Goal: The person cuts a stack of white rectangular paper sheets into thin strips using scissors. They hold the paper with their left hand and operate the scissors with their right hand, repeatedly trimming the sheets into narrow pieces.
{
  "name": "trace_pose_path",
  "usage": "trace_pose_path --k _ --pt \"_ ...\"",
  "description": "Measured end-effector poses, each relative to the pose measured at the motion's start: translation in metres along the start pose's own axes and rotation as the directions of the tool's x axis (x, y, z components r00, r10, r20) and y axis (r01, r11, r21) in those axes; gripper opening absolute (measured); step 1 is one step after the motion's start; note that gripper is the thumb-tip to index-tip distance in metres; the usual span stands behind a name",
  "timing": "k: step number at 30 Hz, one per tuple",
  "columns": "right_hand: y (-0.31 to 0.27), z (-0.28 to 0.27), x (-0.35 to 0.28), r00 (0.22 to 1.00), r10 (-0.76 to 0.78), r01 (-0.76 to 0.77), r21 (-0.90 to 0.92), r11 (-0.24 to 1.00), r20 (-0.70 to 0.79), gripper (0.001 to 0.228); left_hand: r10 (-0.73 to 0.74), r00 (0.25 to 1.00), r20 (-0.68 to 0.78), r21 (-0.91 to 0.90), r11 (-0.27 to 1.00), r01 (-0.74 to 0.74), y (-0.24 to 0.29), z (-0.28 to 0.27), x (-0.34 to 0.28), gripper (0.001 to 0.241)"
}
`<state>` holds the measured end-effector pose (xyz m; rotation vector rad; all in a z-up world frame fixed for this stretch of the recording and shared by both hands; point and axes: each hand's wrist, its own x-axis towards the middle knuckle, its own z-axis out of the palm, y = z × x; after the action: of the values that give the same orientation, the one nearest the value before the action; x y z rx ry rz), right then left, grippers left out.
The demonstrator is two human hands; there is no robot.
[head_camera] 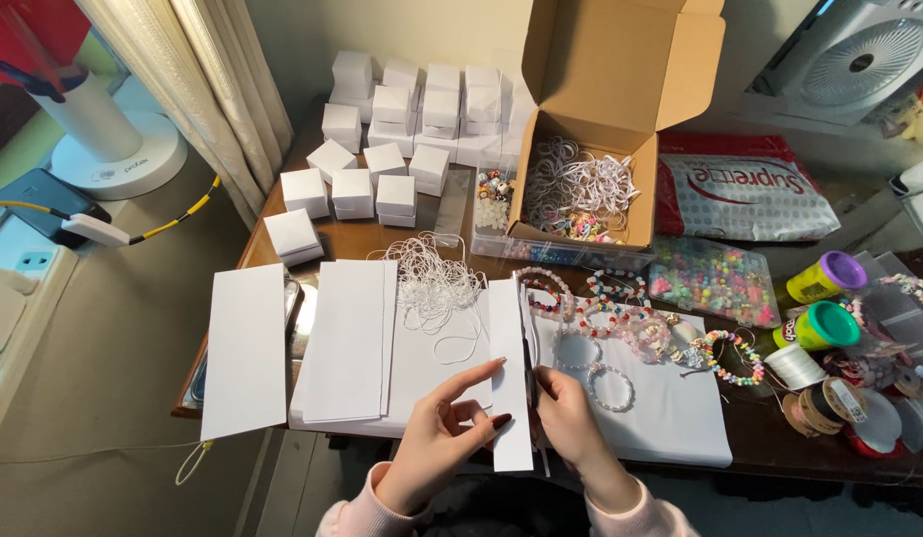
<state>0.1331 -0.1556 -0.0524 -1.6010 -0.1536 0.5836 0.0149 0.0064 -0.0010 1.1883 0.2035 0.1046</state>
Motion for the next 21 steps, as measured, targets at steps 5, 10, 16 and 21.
trace_pose_path --k 5,10,16,21 --pt "-0.006 -0.001 -0.001 0.999 0.033 -0.033 0.011 0.999 -0.034 0.021 -0.006 1.0 -0.012 -0.023 1.0 0.006 0.001 0.004 0.001 0.058" --pt "-0.016 -0.008 -0.014 1.0 -0.005 0.005 0.009 1.0 0.028 0.034 0.055 0.995 -0.082 -0.028 0.998 -0.058 0.0 0.001 0.001 0.058" --pt "0.016 -0.031 -0.044 0.95 0.086 -0.094 0.011 0.996 0.301 0.038 0.152 0.962 -0.226 -0.02 0.987 -0.161 0.006 -0.005 -0.002 0.068" --pt "0.0 -0.035 -0.079 0.835 0.156 -0.098 -0.135 0.986 0.527 0.035 0.312 0.93 -0.195 0.12 0.949 -0.293 0.003 -0.006 -0.003 0.072"
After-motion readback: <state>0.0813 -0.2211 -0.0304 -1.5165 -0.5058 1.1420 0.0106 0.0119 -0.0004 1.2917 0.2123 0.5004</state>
